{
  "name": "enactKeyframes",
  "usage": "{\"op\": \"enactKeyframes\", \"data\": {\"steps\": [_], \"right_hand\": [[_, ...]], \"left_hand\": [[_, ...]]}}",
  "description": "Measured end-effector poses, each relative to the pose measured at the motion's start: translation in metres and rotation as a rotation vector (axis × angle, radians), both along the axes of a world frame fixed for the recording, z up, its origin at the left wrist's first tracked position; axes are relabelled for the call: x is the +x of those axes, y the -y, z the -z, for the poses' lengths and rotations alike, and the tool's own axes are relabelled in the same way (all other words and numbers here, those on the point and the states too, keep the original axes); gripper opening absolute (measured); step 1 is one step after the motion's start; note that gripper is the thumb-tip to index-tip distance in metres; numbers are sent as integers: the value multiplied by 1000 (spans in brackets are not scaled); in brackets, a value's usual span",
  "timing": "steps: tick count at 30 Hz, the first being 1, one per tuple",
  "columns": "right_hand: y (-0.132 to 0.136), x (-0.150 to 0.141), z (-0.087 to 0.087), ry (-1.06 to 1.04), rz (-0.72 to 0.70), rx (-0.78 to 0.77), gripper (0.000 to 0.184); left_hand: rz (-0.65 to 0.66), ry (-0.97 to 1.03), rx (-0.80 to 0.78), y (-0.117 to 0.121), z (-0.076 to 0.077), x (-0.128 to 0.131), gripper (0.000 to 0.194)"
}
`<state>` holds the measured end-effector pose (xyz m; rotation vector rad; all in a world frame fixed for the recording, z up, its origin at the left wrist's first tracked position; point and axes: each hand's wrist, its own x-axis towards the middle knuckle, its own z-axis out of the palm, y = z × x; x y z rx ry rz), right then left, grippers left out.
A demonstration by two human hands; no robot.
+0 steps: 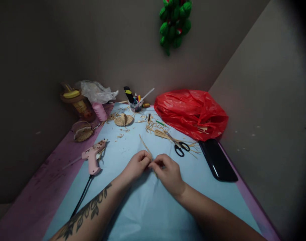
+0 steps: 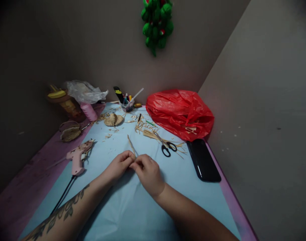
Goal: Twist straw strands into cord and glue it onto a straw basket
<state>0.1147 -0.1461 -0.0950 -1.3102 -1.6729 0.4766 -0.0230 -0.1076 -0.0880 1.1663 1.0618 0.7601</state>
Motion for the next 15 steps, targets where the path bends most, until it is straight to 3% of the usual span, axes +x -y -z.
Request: {"op": "enactKeyframes", "data": {"steps": [5, 9, 12, 15], "right_hand": [[1, -5, 5, 308, -237, 299, 12], [0, -4, -1, 456, -295, 361, 19], [-1, -1, -5, 290, -301, 268, 7], [-6, 1, -4, -62, -130, 17, 12]], "left_hand": [[-32, 183, -227, 2, -5, 1, 12], [-70, 220, -266, 3, -5, 0, 19], [-99, 213, -214, 2, -5, -1, 23], [-87, 231, -182, 1, -7, -2, 25]]}}
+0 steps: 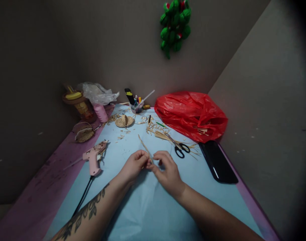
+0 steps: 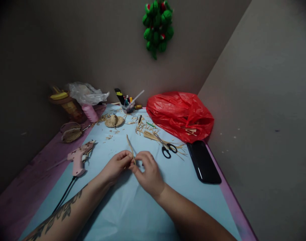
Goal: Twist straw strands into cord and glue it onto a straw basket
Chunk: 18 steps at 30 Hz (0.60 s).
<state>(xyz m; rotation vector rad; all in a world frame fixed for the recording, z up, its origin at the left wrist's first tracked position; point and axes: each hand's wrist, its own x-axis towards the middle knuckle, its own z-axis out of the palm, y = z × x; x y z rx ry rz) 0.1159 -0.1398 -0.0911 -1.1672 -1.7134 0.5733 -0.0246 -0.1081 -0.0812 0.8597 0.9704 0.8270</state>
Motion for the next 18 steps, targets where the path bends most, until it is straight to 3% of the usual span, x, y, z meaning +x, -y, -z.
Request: {"op": "enactKeyframes", "data": {"steps": [2, 4, 7, 12, 18], "right_hand": [[-5, 0, 1, -225, 60, -258, 16], [-10, -1, 2, -407, 0, -488, 19], [-14, -4, 1, -517, -82, -683, 19], [-16, -2, 1, -459, -12, -766, 14], [-16, 3, 3, -393, 9, -747, 19]], "left_hand": [[16, 2, 7, 0, 0, 0, 27], [31, -14, 27, 0, 2, 1, 28], [64, -65, 101, -1, 7, 1, 29], [81, -260, 233, -3, 13, -1, 29], [105, -276, 224, -3, 15, 0, 27]]}}
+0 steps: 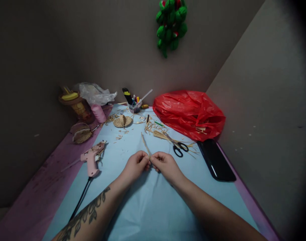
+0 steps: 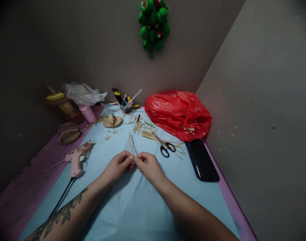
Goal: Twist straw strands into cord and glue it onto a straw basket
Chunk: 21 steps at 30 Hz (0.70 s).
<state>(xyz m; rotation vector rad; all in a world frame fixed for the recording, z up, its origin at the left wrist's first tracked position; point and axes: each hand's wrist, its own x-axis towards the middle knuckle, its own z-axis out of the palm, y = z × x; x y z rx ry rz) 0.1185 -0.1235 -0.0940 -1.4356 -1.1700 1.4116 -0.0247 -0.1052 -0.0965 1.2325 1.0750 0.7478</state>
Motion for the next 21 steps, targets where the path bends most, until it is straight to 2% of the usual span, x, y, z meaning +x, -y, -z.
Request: {"op": "enactKeyframes", "data": {"steps": [3, 8, 13, 15, 21], "right_hand": [[0, 1, -2, 30, -4, 21, 18], [2, 0, -4, 125, -2, 137, 15], [2, -1, 0, 251, 100, 232, 13], [1, -1, 1, 209, 146, 221, 13], [1, -6, 1, -112, 201, 126, 16]], "left_hand": [[2, -70, 58, 0, -2, -1, 26], [-20, -276, 258, 1, -12, -5, 21], [-32, -308, 203, 4, -17, -4, 21], [-25, -322, 217, 8, -17, -2, 20], [21, -475, 428, 23, -14, 5, 15]]}}
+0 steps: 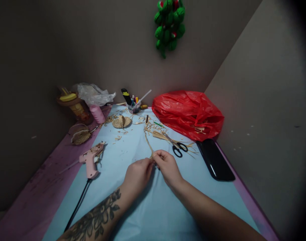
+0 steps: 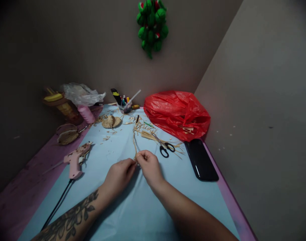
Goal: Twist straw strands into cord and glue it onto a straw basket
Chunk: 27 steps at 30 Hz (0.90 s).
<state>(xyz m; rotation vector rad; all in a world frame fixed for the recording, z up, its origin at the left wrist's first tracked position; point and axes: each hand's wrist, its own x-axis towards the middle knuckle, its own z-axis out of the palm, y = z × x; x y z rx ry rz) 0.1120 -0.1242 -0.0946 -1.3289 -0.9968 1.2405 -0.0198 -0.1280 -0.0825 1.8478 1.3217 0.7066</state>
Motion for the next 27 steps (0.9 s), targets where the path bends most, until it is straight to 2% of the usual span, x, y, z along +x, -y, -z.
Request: {"op": "enactKeyframes", "data": {"steps": [4, 9, 11, 14, 16, 20, 22, 24, 27], "right_hand": [[0, -6, -2, -106, 14, -24, 19], [0, -4, 1, -84, -6, 8, 20], [-1, -1, 2, -52, -16, 19, 19], [-1, 3, 2, -21, -48, 16, 18], [0, 3, 1, 0, -94, 21, 18], [1, 2, 1, 50, -161, 46, 17], [1, 2, 0, 78, -165, 43, 16], [2, 3, -2, 116, -170, 39, 15], [1, 4, -4, 180, -185, 41, 13]], "left_hand": [[19, 25, 15, 0, 6, 1, 12], [75, 6, -7, -7, 5, -5, 17], [18, 34, -1, -12, 2, -9, 18], [-175, 136, 28, -18, 0, -11, 17], [-192, 240, -47, -21, 1, -10, 21], [-18, 427, -359, -22, 5, -6, 25], [-6, 439, -402, -22, 5, -7, 22], [-25, 365, -361, -23, 4, -9, 18], [-46, 198, -213, -24, 1, -12, 16]]}}
